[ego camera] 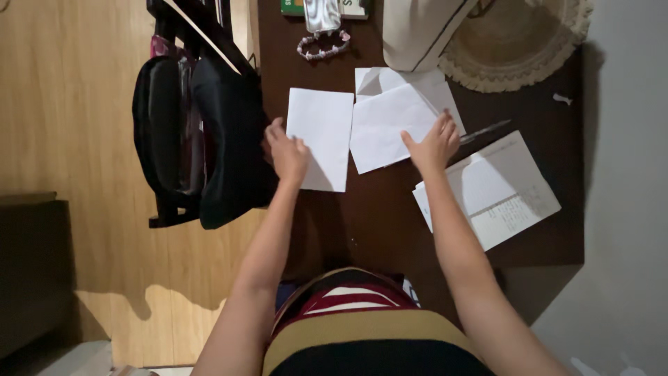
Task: The person takes a charger, papers, and notebooks from a desk and places them into a black backpack, then puts pens and a highlighter into a white handbag.
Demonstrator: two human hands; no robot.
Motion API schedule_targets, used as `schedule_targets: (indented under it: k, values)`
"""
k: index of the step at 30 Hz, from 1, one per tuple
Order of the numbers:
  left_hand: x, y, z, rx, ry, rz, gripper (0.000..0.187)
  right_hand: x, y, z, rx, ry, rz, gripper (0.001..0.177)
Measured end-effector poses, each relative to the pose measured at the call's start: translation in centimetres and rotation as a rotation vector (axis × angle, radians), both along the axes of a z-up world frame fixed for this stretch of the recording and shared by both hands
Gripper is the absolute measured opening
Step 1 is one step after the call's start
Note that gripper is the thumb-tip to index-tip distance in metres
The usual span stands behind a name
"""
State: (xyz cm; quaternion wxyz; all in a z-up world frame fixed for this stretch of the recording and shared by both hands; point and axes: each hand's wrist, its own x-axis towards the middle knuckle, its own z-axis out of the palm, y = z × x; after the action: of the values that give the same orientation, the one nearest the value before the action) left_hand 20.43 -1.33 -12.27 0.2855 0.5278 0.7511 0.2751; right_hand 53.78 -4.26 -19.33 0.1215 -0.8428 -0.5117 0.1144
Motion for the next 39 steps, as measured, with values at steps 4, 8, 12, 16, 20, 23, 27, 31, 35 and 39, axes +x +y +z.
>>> schedule_targets:
  k: [4, 8, 12, 16, 20, 23, 27, 31, 35, 39]
  values:
    - [4.6, -0.8, 2.7, -0.195, 0.276, -0.322, 0.076, 0.2, 0.4, 1.1, -0.033, -0.005, -0.059, 0.128]
    - [7.6, -1.5, 3.5, -0.359, 0.298, -0.412, 0.102, 0.4, 0.7, 2.2, -0.142, 0.031, -0.132, 0.118]
    - [7.5, -1.5, -1.9, -0.069, 0.401, -0.34, 0.074, 2.0, 0.7, 0.7, -0.099, 0.107, -0.147, 0.099]
    - [5.3, 0.2, -5.7, -0.242, 0.182, -0.279, 0.024, 5.1, 0.4, -1.1, 0.17, 0.463, -0.053, 0.065]
    - [0.5, -0.2, -2.9, -0.032, 0.078, -0.151, 0.015, 7.1, 0.6, 0.6, 0.471, 0.574, 0.161, 0.046]
    - [-2.7, 0.2, -0.9, -0.004, -0.095, -0.118, 0.019, 7.0, 0.1, 6.0, 0.515, 0.705, 0.081, 0.032]
    - [-6.0, -0.7, -0.3, -0.109, -0.483, -0.088, 0.03, 4.0, 0.4, 11.9, 0.507, 0.867, 0.03, 0.019]
    - [-8.1, -1.0, -1.1, -0.204, -0.8, -0.056, 0.031, 1.1, 2.1, 13.2, 0.585, 0.936, 0.077, 0.016]
    - [-10.3, -1.9, -1.5, -0.258, -1.001, -0.01, 0.029, -2.0, 3.5, 14.8, 0.618, 1.149, 0.034, 0.016]
    - [-11.5, -2.6, 0.0, -0.253, -0.898, 0.026, 0.022, -3.9, 5.7, 14.3, 0.421, 0.88, 0.223, 0.026]
